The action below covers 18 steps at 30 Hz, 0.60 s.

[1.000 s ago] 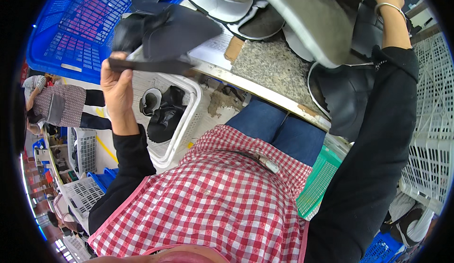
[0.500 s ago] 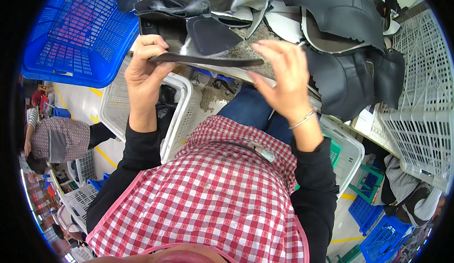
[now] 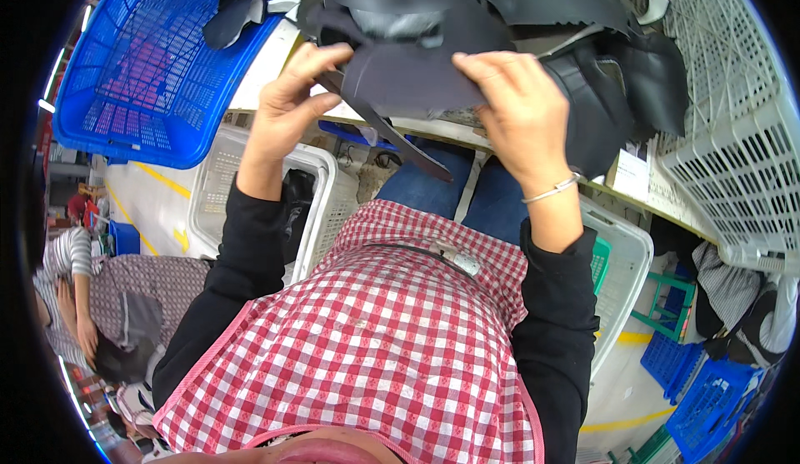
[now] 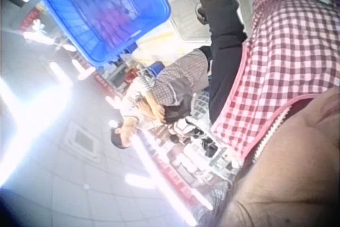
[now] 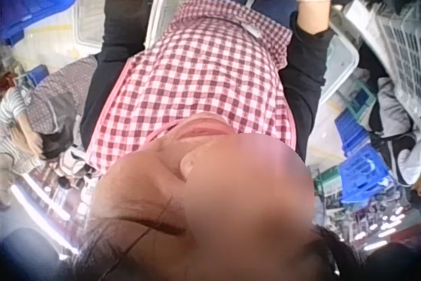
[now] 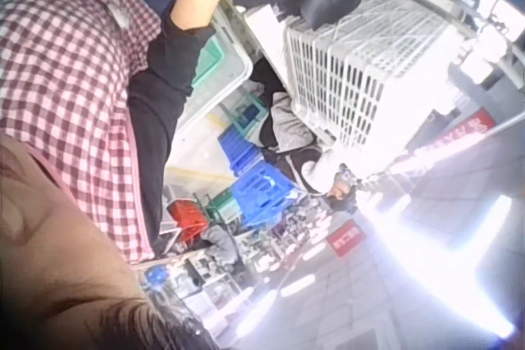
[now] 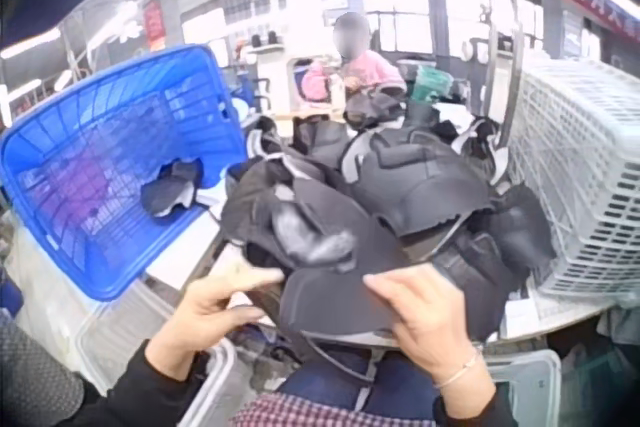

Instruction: The person assembles black shoe uppers by hand, using a hammer to tap edges, a pen to mark alignment, and a small tool to press seams. They repeatedly pick up shoe parts from a blue basket, align them with white insoles, and place finished units into a white bin.

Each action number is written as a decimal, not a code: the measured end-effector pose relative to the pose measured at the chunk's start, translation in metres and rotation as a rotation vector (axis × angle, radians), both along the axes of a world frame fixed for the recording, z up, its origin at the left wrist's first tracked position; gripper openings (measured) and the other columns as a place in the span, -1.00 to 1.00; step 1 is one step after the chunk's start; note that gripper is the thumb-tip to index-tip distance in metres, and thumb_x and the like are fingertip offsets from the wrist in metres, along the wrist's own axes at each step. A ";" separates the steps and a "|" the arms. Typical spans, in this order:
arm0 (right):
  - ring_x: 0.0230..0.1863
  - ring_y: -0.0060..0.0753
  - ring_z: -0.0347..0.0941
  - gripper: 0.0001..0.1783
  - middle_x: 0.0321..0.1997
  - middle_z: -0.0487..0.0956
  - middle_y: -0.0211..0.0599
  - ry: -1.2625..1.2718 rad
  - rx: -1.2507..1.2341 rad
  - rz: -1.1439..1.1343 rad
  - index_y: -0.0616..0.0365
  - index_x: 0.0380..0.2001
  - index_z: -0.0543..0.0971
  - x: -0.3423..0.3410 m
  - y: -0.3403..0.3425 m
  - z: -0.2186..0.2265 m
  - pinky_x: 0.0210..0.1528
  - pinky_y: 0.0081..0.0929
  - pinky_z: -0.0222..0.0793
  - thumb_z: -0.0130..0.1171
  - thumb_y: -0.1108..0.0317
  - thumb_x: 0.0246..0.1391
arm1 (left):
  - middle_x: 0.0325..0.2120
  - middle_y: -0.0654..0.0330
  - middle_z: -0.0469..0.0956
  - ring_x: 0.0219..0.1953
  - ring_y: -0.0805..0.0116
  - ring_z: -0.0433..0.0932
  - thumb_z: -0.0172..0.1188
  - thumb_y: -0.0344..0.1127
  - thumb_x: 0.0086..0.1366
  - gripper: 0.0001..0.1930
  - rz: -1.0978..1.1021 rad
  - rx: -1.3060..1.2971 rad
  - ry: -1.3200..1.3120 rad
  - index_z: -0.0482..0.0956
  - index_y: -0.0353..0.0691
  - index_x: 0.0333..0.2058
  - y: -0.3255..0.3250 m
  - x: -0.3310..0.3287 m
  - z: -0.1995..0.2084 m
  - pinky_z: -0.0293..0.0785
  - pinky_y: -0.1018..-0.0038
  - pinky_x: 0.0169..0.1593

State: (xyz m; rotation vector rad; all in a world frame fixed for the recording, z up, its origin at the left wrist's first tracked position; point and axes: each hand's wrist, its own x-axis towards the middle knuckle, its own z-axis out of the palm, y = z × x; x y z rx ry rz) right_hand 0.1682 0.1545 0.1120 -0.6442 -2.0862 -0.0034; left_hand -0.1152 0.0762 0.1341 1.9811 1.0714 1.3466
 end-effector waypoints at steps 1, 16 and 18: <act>-0.03 -0.20 0.59 -0.35 -0.05 0.66 -0.38 -0.115 -0.047 -0.012 0.00 0.02 0.66 0.002 -0.002 -0.007 -0.01 -0.30 0.57 0.36 0.59 -0.30 | -0.19 0.28 0.58 -0.15 0.38 0.41 0.34 -0.59 0.16 -0.41 -0.070 -0.028 0.059 0.60 -0.19 0.22 0.005 0.000 -0.011 0.38 0.46 0.02; -0.24 -0.42 0.62 -0.62 -0.30 0.72 -0.18 0.389 -0.960 -0.095 0.12 -0.12 0.73 0.001 0.097 -0.014 -0.15 -0.35 0.51 0.25 0.02 0.29 | -0.29 0.25 0.49 -0.15 0.33 0.47 0.42 -0.66 -0.09 -0.65 0.063 0.102 0.254 0.71 -0.19 -0.27 0.003 0.009 -0.009 0.41 0.44 -0.08; -0.27 -0.11 0.62 -0.69 -0.23 0.70 -0.25 -0.088 -0.484 -0.541 0.01 -0.09 0.71 -0.008 0.100 -0.008 -0.09 -0.20 0.54 0.30 0.08 0.22 | -0.29 0.27 0.48 -0.16 0.37 0.47 0.43 -0.69 -0.14 -0.63 0.069 0.113 0.122 0.72 -0.22 -0.29 0.012 0.014 -0.007 0.39 0.48 -0.06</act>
